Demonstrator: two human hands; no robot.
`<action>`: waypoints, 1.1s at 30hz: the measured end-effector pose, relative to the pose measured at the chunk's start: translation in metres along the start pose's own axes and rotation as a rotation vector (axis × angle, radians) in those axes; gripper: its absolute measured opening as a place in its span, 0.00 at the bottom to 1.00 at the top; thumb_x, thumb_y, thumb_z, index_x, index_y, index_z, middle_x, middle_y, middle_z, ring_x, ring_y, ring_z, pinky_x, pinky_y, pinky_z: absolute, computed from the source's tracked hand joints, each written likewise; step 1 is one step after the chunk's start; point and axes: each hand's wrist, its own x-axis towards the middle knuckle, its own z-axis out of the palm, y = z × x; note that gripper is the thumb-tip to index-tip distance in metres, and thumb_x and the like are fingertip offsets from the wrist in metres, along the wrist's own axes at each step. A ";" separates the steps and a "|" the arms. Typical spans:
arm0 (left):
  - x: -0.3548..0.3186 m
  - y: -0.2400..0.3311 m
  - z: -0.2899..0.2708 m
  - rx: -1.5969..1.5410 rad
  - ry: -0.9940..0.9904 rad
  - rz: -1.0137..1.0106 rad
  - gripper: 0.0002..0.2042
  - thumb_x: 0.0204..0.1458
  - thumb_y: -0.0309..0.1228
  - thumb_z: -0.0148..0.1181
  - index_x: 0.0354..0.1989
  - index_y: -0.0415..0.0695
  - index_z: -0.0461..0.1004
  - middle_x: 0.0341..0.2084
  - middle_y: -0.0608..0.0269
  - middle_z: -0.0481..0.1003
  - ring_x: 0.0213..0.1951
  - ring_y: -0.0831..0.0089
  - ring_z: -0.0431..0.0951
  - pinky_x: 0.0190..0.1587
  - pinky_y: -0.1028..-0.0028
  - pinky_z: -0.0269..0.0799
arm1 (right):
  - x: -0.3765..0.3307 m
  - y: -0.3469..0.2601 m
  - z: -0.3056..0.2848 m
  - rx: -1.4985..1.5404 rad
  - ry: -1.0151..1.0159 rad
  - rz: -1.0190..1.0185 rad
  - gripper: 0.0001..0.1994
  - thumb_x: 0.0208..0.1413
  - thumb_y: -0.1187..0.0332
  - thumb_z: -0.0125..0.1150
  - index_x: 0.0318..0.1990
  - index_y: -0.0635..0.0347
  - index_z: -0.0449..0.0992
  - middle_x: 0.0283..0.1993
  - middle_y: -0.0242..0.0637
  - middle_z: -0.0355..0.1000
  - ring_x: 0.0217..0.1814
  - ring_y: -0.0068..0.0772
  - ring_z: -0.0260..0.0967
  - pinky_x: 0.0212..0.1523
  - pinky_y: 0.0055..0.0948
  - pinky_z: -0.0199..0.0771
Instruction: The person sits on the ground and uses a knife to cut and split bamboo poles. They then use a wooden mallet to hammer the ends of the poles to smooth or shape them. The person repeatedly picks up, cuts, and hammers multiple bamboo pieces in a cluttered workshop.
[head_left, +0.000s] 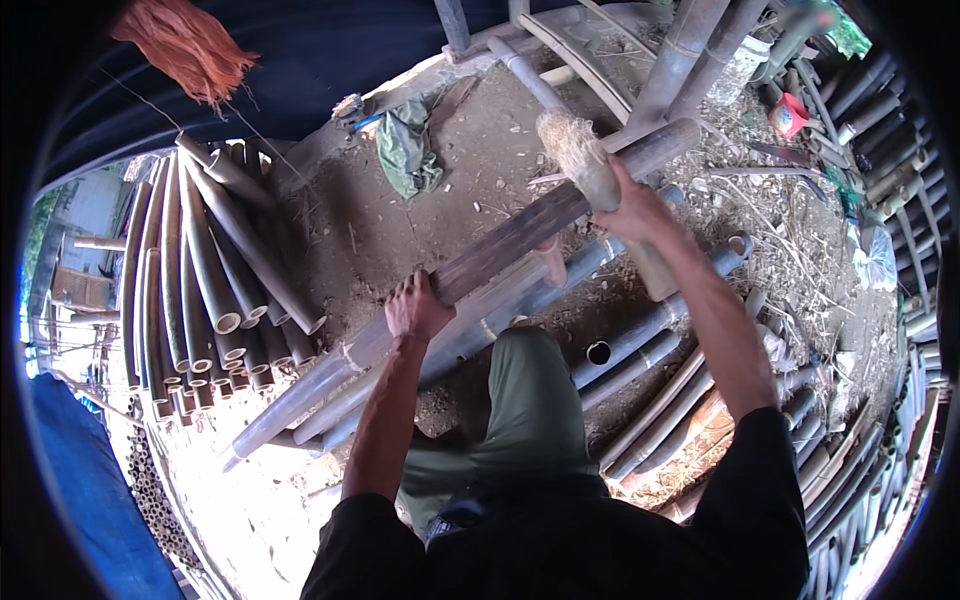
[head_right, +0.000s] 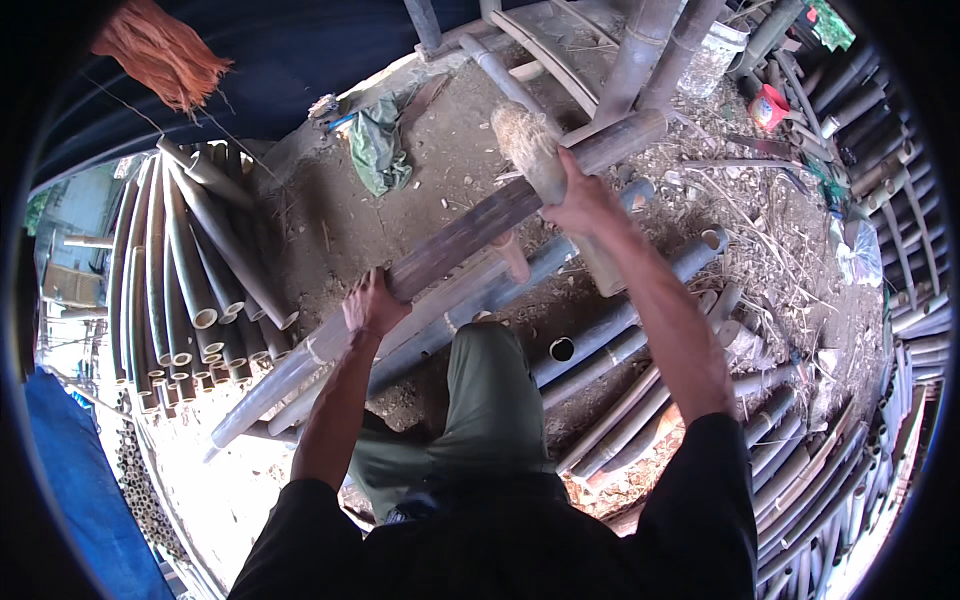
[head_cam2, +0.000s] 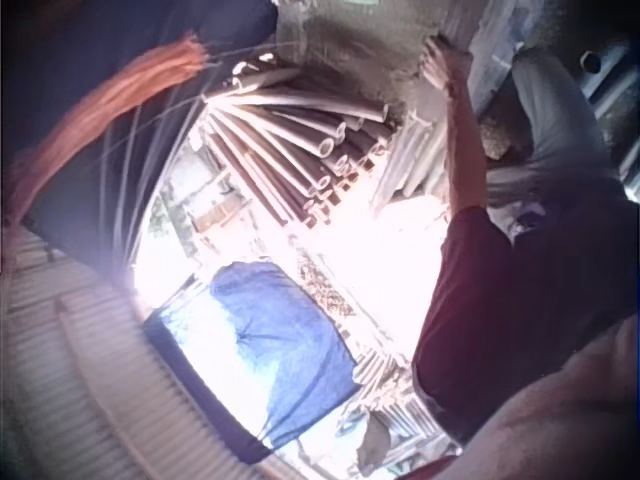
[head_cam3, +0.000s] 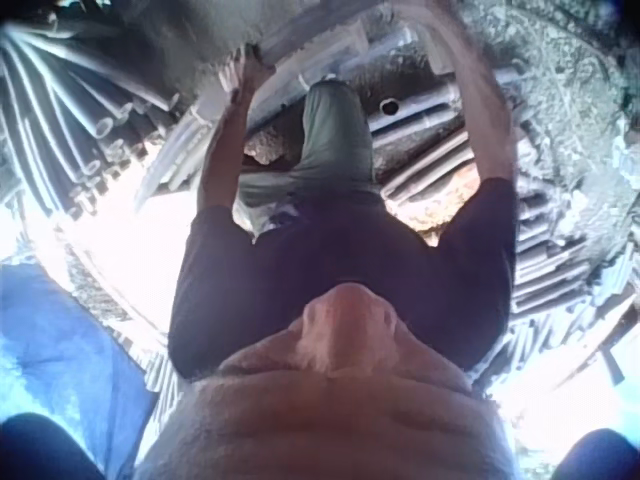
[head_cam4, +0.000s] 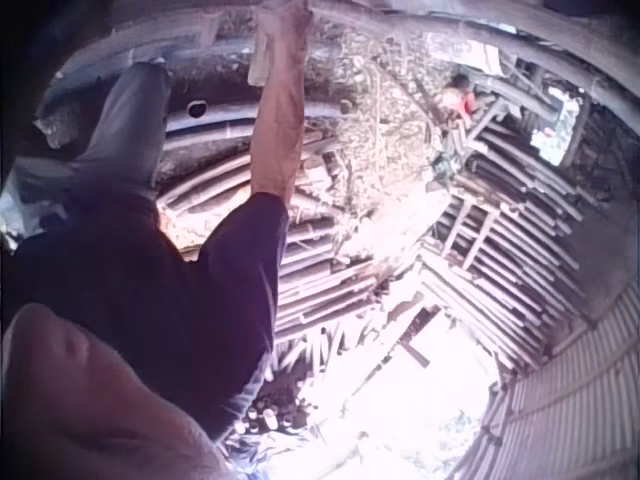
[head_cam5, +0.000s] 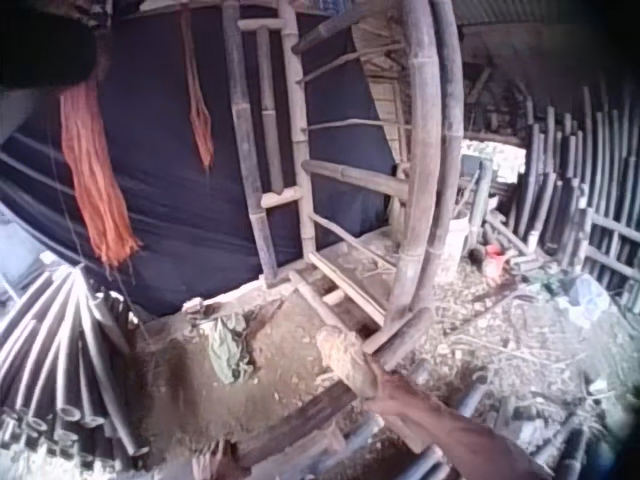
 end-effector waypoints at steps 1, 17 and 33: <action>0.004 -0.001 0.000 -0.002 0.031 0.003 0.28 0.33 0.41 0.68 0.46 0.45 0.70 0.43 0.50 0.76 0.49 0.54 0.76 0.51 0.58 0.73 | 0.009 -0.001 -0.011 0.010 -0.013 0.004 0.51 0.49 0.59 0.70 0.74 0.48 0.37 0.66 0.62 0.60 0.67 0.55 0.61 0.69 0.41 0.60; -0.003 -0.001 0.005 0.017 0.105 -0.026 0.28 0.35 0.39 0.67 0.48 0.46 0.68 0.44 0.53 0.75 0.50 0.55 0.75 0.51 0.58 0.71 | -0.022 -0.017 0.009 0.122 0.238 -0.028 0.55 0.46 0.52 0.69 0.74 0.41 0.32 0.59 0.62 0.67 0.60 0.63 0.67 0.65 0.43 0.64; -0.092 -0.143 -0.022 0.033 0.053 0.131 0.32 0.35 0.34 0.65 0.55 0.50 0.66 0.47 0.54 0.73 0.53 0.53 0.73 0.52 0.56 0.70 | -0.121 -0.037 0.065 0.004 0.105 -0.037 0.54 0.46 0.55 0.71 0.74 0.40 0.36 0.65 0.57 0.63 0.66 0.57 0.63 0.66 0.40 0.61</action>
